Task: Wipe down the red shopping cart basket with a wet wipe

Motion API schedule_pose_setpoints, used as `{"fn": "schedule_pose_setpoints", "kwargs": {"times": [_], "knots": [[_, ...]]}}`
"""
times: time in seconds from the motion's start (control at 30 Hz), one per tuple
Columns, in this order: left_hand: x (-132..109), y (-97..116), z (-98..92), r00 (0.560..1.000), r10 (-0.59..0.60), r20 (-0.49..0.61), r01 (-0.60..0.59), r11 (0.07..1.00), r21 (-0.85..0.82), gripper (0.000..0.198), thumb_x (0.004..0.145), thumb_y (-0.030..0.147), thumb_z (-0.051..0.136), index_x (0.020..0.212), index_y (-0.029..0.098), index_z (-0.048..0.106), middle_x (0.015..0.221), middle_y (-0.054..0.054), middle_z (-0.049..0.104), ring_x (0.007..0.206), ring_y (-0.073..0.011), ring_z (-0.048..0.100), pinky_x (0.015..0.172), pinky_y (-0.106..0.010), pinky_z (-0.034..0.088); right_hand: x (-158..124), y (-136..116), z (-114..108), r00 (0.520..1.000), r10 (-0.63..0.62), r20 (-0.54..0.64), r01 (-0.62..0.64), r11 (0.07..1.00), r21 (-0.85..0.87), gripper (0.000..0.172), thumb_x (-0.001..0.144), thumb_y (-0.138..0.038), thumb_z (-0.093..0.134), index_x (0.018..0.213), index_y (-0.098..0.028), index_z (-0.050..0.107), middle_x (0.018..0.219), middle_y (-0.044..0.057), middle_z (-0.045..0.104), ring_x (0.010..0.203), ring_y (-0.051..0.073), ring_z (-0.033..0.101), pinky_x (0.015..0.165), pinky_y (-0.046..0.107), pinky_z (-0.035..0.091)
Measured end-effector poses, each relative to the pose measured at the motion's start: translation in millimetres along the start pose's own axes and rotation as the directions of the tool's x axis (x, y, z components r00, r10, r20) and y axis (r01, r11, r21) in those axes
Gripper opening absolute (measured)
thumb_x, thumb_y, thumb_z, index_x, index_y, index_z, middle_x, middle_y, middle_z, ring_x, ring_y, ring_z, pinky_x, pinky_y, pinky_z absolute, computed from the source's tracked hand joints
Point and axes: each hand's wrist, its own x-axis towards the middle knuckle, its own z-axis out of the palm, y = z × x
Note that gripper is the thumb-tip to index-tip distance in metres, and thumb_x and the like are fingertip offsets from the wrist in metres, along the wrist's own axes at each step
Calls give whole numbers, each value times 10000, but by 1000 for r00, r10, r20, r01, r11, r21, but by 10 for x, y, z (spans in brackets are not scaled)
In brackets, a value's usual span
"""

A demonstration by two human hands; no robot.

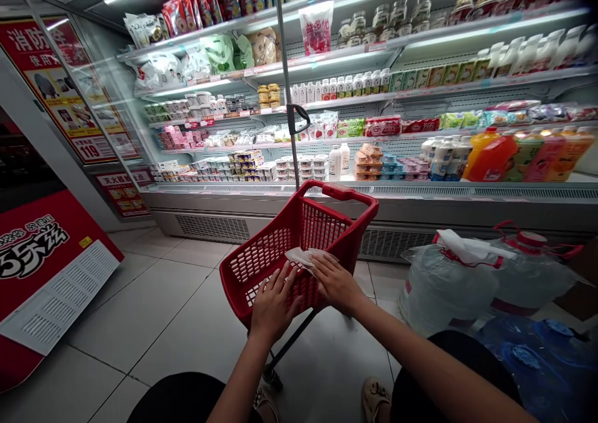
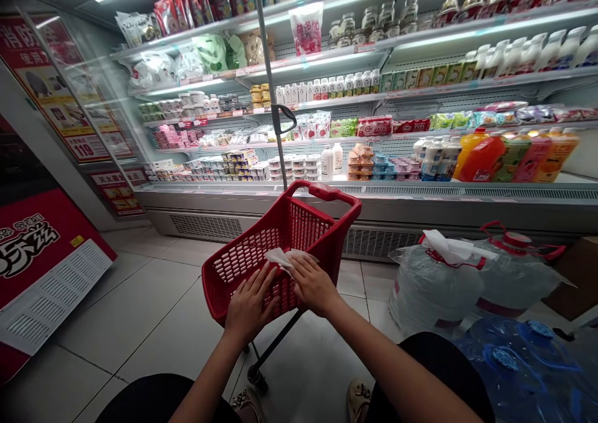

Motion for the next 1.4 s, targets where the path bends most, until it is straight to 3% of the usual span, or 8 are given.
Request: {"fn": "schedule_pose_setpoints", "kwargs": {"times": [0.13, 0.33, 0.43, 0.73, 0.93, 1.03, 1.2, 1.4], "knots": [[-11, -32, -8, 1000, 16, 4, -16, 1000, 0, 669, 1046, 436, 487, 1657, 346, 231, 1685, -16, 333, 1479, -288, 458, 1153, -470, 444, -31, 450, -213, 998, -50, 27, 52, 997, -65, 569, 956, -181, 486, 1525, -200, 502, 1558, 63, 544, 1477, 195, 451, 1302, 459, 247], [-2, -31, 9, 1000, 14, 4, -14, 1000, -28, 686, 1040, 447, 500, 1659, 346, 223, 1688, -13, 320, 1476, -296, 465, 1145, -494, 459, -159, 1367, -547, 968, 240, -70, -250, 937, -245, 504, 999, -204, 396, 1473, -163, 561, 1538, 134, 554, 1458, 233, 482, 1305, 453, 224], [-4, -16, 17, 1000, 9, -2, -9, 1000, -28, 687, 1036, 444, 511, 1656, 349, 232, 1687, -12, 321, 1479, -297, 461, 1153, -500, 454, -163, 1272, -479, 956, 276, -100, -292, 925, -243, 526, 995, -211, 395, 1495, -125, 534, 1562, 156, 520, 1485, 255, 444, 1297, 476, 253], [0, -18, 11, 1000, 23, -19, -23, 1000, -18, 692, 1030, 449, 520, 1655, 338, 245, 1668, -25, 367, 1474, -293, 469, 1177, -495, 425, -55, 40, -205, 1000, -14, 20, 14, 1000, 25, 554, 965, -193, 489, 1515, -139, 518, 1588, 91, 505, 1515, 206, 388, 1295, 432, 293], [-16, -26, 13, 1000, 21, -14, -22, 1000, -10, 693, 1036, 453, 505, 1659, 343, 225, 1672, -20, 357, 1482, -295, 458, 1164, -496, 434, -10, 677, -508, 895, 397, -205, -400, 916, 26, 553, 1038, -222, 272, 1542, -228, 500, 1466, 56, 632, 1393, 223, 545, 1168, 434, 472], [-18, -29, 17, 999, 30, -11, -30, 999, -15, 695, 1039, 454, 498, 1662, 337, 215, 1676, -24, 347, 1486, -295, 453, 1171, -498, 428, 8, 1127, -818, 833, 463, -304, -488, 873, -7, 585, 1046, -233, 252, 1605, -114, 375, 1610, 155, 458, 1497, 312, 407, 1231, 532, 366], [-8, -23, 7, 999, 54, -3, -54, 998, -28, 727, 1034, 474, 506, 1669, 317, 189, 1686, -13, 320, 1485, -283, 455, 1183, -491, 420, -65, 1350, -773, 962, 244, -123, -262, 951, -163, 557, 1008, -218, 395, 1559, -187, 473, 1635, 95, 437, 1538, 257, 345, 1289, 480, 273], [-29, -61, -30, 996, 86, 13, -85, 995, -47, 697, 1053, 468, 473, 1668, 295, 193, 1671, -5, 348, 1487, -257, 454, 1234, -491, 357, -188, 902, -207, 978, 188, -95, -202, 963, -177, 498, 995, -184, 401, 1455, -86, 566, 1588, 151, 492, 1534, 268, 357, 1257, 497, 338]]}}
